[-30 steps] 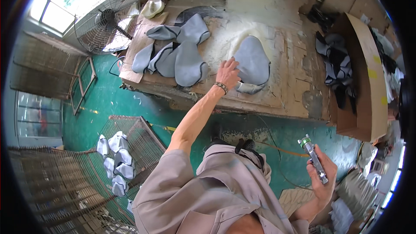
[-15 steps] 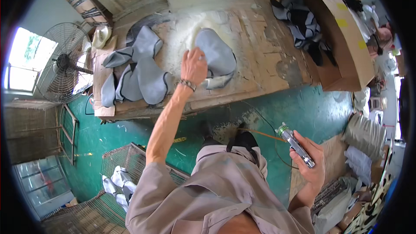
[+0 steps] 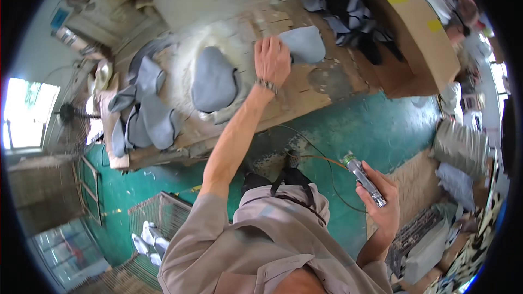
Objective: The recorder applies spray adhesive to shoe upper components using a pneumatic spray gun and organizes the parts on a drying rack.
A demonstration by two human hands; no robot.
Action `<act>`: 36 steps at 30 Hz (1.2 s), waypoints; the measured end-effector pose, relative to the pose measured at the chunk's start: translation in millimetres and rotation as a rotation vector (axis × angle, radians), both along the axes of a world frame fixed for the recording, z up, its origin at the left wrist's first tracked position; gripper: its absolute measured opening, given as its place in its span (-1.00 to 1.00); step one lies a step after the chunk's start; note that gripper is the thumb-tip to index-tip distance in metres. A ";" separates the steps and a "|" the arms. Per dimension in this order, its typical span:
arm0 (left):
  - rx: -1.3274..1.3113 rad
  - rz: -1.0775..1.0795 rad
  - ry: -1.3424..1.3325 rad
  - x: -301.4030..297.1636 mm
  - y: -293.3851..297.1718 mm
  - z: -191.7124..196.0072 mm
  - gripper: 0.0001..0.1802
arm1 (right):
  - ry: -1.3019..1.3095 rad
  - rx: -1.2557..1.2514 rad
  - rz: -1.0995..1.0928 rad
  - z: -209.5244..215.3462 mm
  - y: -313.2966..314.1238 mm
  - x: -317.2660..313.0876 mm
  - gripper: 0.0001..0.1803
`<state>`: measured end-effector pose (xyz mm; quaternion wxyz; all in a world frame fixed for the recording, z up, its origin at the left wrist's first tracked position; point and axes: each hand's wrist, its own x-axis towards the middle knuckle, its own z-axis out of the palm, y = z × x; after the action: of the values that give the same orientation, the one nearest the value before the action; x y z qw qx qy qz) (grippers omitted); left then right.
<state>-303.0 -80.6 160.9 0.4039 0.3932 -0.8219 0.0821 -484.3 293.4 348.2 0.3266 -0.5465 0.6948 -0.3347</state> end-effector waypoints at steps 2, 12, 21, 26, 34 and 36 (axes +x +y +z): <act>0.258 -0.004 -0.224 -11.4 28.0 -68.7 -0.83 | -0.004 -0.030 0.049 1.6 -1.9 -8.5 -0.35; 0.921 -0.188 0.206 28.9 176.6 -139.3 -0.62 | 0.033 -0.167 0.281 51.9 -41.5 4.0 -0.31; 1.467 0.350 -0.147 301.8 346.9 -284.8 -0.60 | 0.398 -0.145 0.631 97.3 -34.4 88.6 -0.24; 1.730 0.381 -0.384 460.2 489.7 -384.4 -0.68 | 0.369 -0.223 0.551 104.6 -18.1 162.4 -0.19; 2.090 0.753 0.574 547.2 530.9 -407.3 -0.75 | 0.453 -0.254 0.408 108.9 -4.4 315.1 -0.20; 1.915 0.676 0.558 556.5 525.0 -419.6 -0.75 | 0.489 -0.221 0.480 115.8 0.3 346.2 -0.22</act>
<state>253.5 444.4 -258.7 0.0554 0.7618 -0.2691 -0.5866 -138.1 293.7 464.0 0.1590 -0.7898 0.5641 -0.1808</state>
